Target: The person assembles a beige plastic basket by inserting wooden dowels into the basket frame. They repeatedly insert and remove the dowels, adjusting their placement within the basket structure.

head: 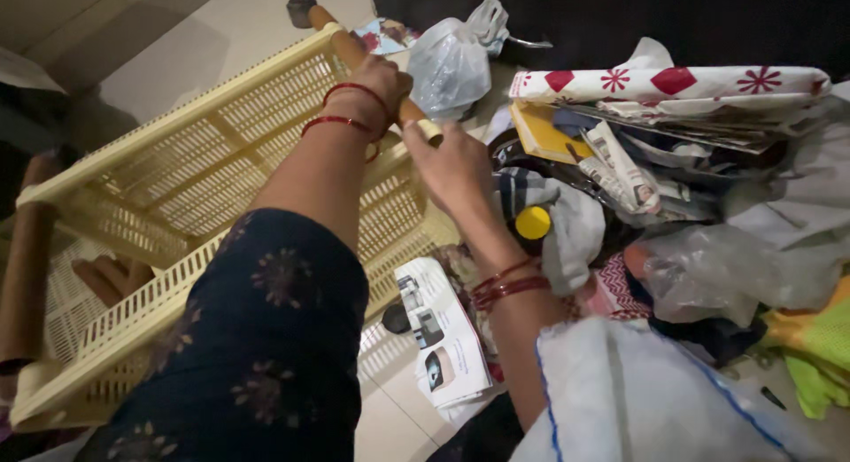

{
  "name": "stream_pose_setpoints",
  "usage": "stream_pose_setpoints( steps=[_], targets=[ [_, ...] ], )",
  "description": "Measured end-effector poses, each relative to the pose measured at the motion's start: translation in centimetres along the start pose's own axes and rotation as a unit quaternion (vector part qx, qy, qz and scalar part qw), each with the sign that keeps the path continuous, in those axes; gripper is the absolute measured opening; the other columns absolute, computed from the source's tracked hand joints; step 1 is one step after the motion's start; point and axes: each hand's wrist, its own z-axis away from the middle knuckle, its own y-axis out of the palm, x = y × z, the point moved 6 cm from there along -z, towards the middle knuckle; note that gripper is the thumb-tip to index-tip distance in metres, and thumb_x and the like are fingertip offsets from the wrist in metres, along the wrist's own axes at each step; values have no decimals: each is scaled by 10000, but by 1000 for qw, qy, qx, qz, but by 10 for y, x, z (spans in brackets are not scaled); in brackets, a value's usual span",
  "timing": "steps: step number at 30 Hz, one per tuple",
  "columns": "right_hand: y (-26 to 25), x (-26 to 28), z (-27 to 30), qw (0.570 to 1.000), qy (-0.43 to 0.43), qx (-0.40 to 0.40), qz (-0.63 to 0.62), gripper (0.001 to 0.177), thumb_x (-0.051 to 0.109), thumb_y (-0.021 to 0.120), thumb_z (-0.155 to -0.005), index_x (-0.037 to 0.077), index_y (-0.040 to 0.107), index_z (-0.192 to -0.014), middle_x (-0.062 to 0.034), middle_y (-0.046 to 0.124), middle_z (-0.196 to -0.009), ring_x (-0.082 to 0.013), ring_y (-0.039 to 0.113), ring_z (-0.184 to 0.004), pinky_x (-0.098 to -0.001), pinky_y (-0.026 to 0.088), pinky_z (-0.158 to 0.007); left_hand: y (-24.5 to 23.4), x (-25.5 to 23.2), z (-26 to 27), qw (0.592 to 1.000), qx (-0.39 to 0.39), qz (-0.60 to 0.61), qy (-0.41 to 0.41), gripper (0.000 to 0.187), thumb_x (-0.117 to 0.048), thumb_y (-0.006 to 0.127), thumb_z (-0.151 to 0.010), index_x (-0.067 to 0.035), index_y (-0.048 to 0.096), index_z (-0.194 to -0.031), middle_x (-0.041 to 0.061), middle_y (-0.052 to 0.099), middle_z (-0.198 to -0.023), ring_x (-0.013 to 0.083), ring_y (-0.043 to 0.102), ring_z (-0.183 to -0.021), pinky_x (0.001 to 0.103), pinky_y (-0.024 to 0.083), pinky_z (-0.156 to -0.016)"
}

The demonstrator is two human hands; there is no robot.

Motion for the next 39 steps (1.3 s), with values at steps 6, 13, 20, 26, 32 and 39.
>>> stream_pose_setpoints(
  steps=[6,13,20,26,32,39],
  targets=[
    [-2,4,4,1000,15,11,-24,739,632,531,-855,13,672,-1234,-306,694,-1126,-458,653,-1111,-493,503,-973,6,7,4,999,-12,42,-13,211,-136,769,-819,-155,748,-1028,130,693,-1162,353,591,-1193,427,489,-1022],
    [2,3,8,998,37,44,-8,744,623,484,-884,0,630,-1263,-316,687,-1150,-464,657,-1118,-503,488,-993,8,13,4,999,-5,47,-11,290,-142,812,-758,-164,732,-1036,101,684,-1167,338,563,-1217,395,463,-1044],
    [-12,16,19,997,48,64,-13,749,604,462,-920,-37,597,-1283,-327,684,-1142,-455,671,-1108,-497,506,-981,6,15,5,999,-5,42,-14,381,-131,853,-708,-169,728,-1066,86,672,-1190,337,535,-1262,393,451,-1053],
    [-56,42,51,996,-66,-12,-62,661,528,550,-887,-25,641,-1237,-312,707,-1104,-469,667,-1079,-509,506,-952,4,16,-33,998,23,0,-51,500,-145,844,-753,-149,647,-1212,140,660,-1237,355,581,-1219,430,488,-1022],
    [-10,10,29,997,35,31,-57,668,554,548,-885,-28,620,-1203,-291,725,-1054,-443,700,-1036,-492,528,-933,9,40,-6,999,-24,-3,-31,337,-127,791,-790,-131,712,-1118,186,668,-1195,372,594,-1196,435,486,-1024],
    [-13,4,30,997,10,-10,-75,658,570,555,-902,-3,644,-1212,-307,715,-1078,-469,675,-1067,-495,519,-949,10,31,6,994,-98,38,3,178,-157,779,-862,-116,736,-1031,177,703,-1129,380,580,-1233,447,452,-1102]
  ],
)
